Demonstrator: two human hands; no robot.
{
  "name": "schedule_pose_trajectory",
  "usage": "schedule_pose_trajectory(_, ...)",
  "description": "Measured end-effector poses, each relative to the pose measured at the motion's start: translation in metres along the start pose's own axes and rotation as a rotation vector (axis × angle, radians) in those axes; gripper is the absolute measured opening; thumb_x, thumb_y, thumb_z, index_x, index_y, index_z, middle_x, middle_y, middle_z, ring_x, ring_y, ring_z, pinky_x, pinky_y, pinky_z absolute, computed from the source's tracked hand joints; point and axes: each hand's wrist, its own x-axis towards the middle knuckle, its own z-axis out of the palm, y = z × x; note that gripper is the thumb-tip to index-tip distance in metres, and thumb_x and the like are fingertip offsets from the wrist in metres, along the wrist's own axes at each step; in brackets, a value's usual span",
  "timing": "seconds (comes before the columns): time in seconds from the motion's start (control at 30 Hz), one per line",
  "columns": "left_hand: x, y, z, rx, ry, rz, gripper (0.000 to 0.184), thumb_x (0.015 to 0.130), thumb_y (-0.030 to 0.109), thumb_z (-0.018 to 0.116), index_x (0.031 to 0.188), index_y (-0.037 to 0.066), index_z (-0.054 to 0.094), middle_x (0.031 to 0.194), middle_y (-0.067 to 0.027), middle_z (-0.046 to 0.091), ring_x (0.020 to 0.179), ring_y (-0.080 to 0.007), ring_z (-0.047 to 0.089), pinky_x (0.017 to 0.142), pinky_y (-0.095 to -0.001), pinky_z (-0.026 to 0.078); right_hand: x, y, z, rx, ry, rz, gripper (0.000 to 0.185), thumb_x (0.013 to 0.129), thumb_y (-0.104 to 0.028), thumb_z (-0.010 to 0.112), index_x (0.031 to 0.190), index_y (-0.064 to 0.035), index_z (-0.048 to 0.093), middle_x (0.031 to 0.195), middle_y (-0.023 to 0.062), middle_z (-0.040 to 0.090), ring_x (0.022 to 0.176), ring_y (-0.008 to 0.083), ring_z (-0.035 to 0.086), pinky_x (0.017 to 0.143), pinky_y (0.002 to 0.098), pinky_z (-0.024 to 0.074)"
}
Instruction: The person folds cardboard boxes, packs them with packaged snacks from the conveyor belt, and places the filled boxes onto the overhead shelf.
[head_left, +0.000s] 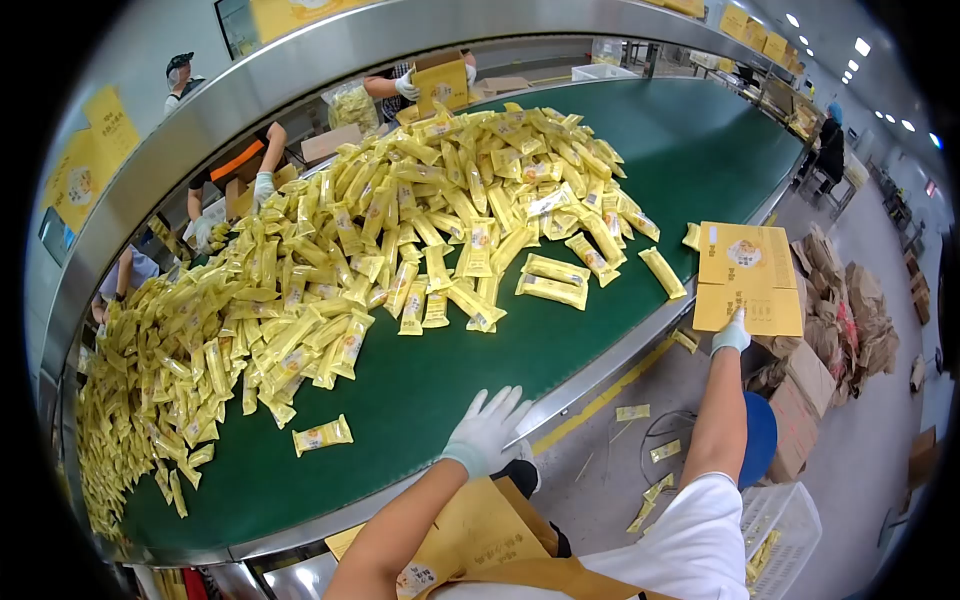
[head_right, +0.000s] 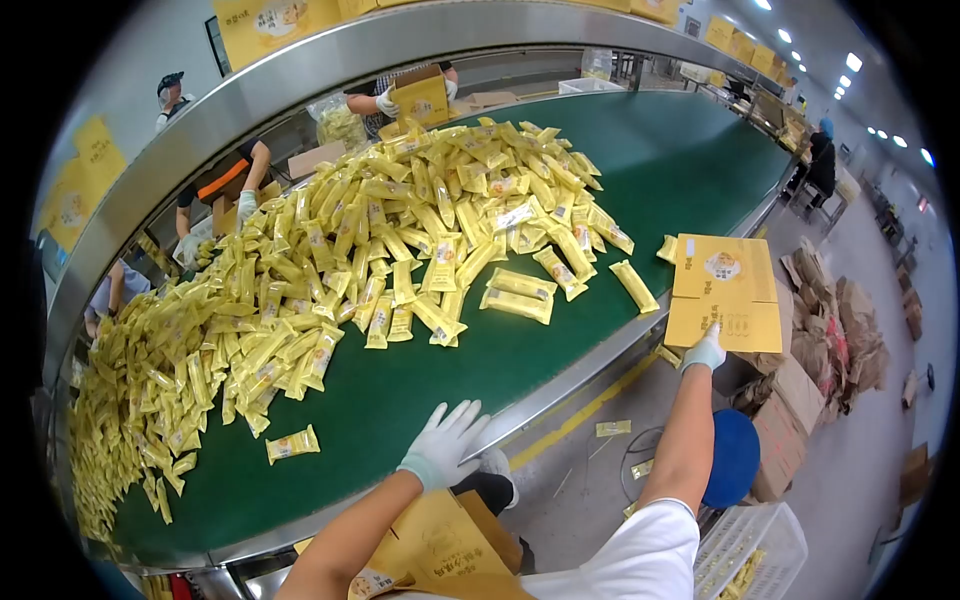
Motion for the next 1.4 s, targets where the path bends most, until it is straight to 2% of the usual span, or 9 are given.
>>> schedule_pose_trajectory(0.27, 0.003, -0.004, 0.001, -0.004, -0.034, -0.009, 0.073, 0.094, 0.044, 0.058, 0.154, 0.009, 0.035, 0.16, -0.0166, 0.03, 0.15, -0.0307, 0.026, 0.122, -0.0513, 0.018, 0.012, 0.02, 0.011, 0.033, -0.176, 0.226, 0.04, 0.097, -0.012, 0.066, 0.136, -0.0052, 0.054, 0.13, 0.0094, 0.063, 0.114, 0.0266, 0.065, 0.095, 0.0441, 0.0567)
schedule_pose_trajectory(0.53, 0.005, -0.003, -0.003, -0.042, -0.037, -0.017, 0.071, 0.093, 0.041, 0.06, 0.152, 0.01, 0.037, 0.16, -0.0171, 0.032, 0.149, -0.0311, 0.027, 0.121, -0.0524, 0.02, 0.021, 0.032, 0.057, -0.069, -0.184, 0.167, 0.04, 0.097, -0.005, 0.064, 0.136, -0.005, 0.054, 0.13, 0.0092, 0.063, 0.112, 0.0272, 0.065, 0.094, 0.0433, 0.057)
schedule_pose_trajectory(0.63, 0.006, -0.006, -0.001, -0.055, -0.029, -0.014, 0.072, 0.092, 0.04, 0.061, 0.152, 0.009, 0.037, 0.16, -0.0175, 0.031, 0.149, -0.031, 0.027, 0.121, -0.0526, 0.02, -0.006, 0.059, 0.092, -0.073, -0.4, 0.182, 0.045, 0.092, 0.0, 0.069, 0.134, -0.0031, 0.053, 0.126, 0.0108, 0.064, 0.107, 0.0284, 0.068, 0.088, 0.0438, 0.0598)
schedule_pose_trajectory(0.73, 0.006, -0.006, -0.003, -0.048, -0.023, -0.014, 0.072, 0.092, 0.039, 0.061, 0.152, 0.009, 0.036, 0.16, -0.0177, 0.031, 0.149, -0.031, 0.028, 0.121, -0.0525, 0.02, -0.042, 0.094, 0.118, -0.053, -0.633, 0.32, 0.041, 0.094, 0.001, 0.065, 0.132, -0.0027, 0.054, 0.127, 0.0107, 0.064, 0.114, 0.0259, 0.065, 0.097, 0.0383, 0.0561)
schedule_pose_trajectory(0.93, 0.006, -0.007, 0.001, -0.061, -0.009, -0.003, 0.071, 0.092, 0.039, 0.061, 0.152, 0.009, 0.037, 0.16, -0.0176, 0.032, 0.149, -0.0311, 0.028, 0.12, -0.0524, 0.021, -0.146, 0.054, 0.093, -0.126, -0.804, 0.381, 0.05, 0.093, 0.006, 0.06, 0.14, -0.0009, 0.046, 0.13, 0.0143, 0.062, 0.116, 0.028, 0.064, 0.098, 0.0412, 0.0557)
schedule_pose_trajectory(1.17, 0.007, -0.006, 0.001, -0.082, 0.045, 0.012, 0.071, 0.091, 0.037, 0.063, 0.151, 0.007, 0.039, 0.157, -0.0174, 0.036, 0.147, -0.031, 0.031, 0.119, -0.0529, 0.023, -0.084, 0.107, 0.143, -0.04, -0.739, 0.747, 0.048, 0.093, 0.005, 0.059, 0.139, -0.0011, 0.047, 0.131, 0.0171, 0.061, 0.119, 0.0341, 0.062, 0.101, 0.0505, 0.0535)
schedule_pose_trajectory(1.23, 0.013, -0.004, 0.002, -0.086, 0.078, 0.027, 0.07, 0.092, 0.036, 0.063, 0.15, 0.007, 0.039, 0.156, -0.0169, 0.037, 0.146, -0.0309, 0.032, 0.119, -0.053, 0.023, -0.119, 0.123, 0.175, -0.066, -0.654, 0.605, 0.041, 0.096, 0.001, 0.055, 0.137, 0.0019, 0.048, 0.133, 0.0188, 0.059, 0.123, 0.0373, 0.059, 0.106, 0.0534, 0.0492)
schedule_pose_trajectory(1.3, 0.02, -0.003, 0.007, -0.092, 0.116, 0.043, 0.068, 0.093, 0.035, 0.062, 0.151, 0.007, 0.039, 0.156, -0.0162, 0.038, 0.146, -0.0307, 0.032, 0.119, -0.0531, 0.023, -0.15, 0.127, 0.185, 0.064, -0.794, 0.697, 0.046, 0.095, 0.005, 0.055, 0.139, -0.0015, 0.044, 0.132, 0.0191, 0.058, 0.116, 0.0381, 0.062, 0.094, 0.0566, 0.0566)
schedule_pose_trajectory(1.4, 0.029, 0.0, 0.011, -0.138, 0.166, 0.05, 0.066, 0.095, 0.037, 0.059, 0.153, 0.014, 0.038, 0.157, -0.0152, 0.036, 0.147, -0.031, 0.03, 0.119, -0.0541, 0.022, -0.177, 0.123, 0.185, 0.022, -0.838, 0.609, 0.048, 0.093, 0.007, 0.056, 0.139, -0.0015, 0.044, 0.131, 0.0175, 0.058, 0.115, 0.0361, 0.063, 0.092, 0.0531, 0.0582)
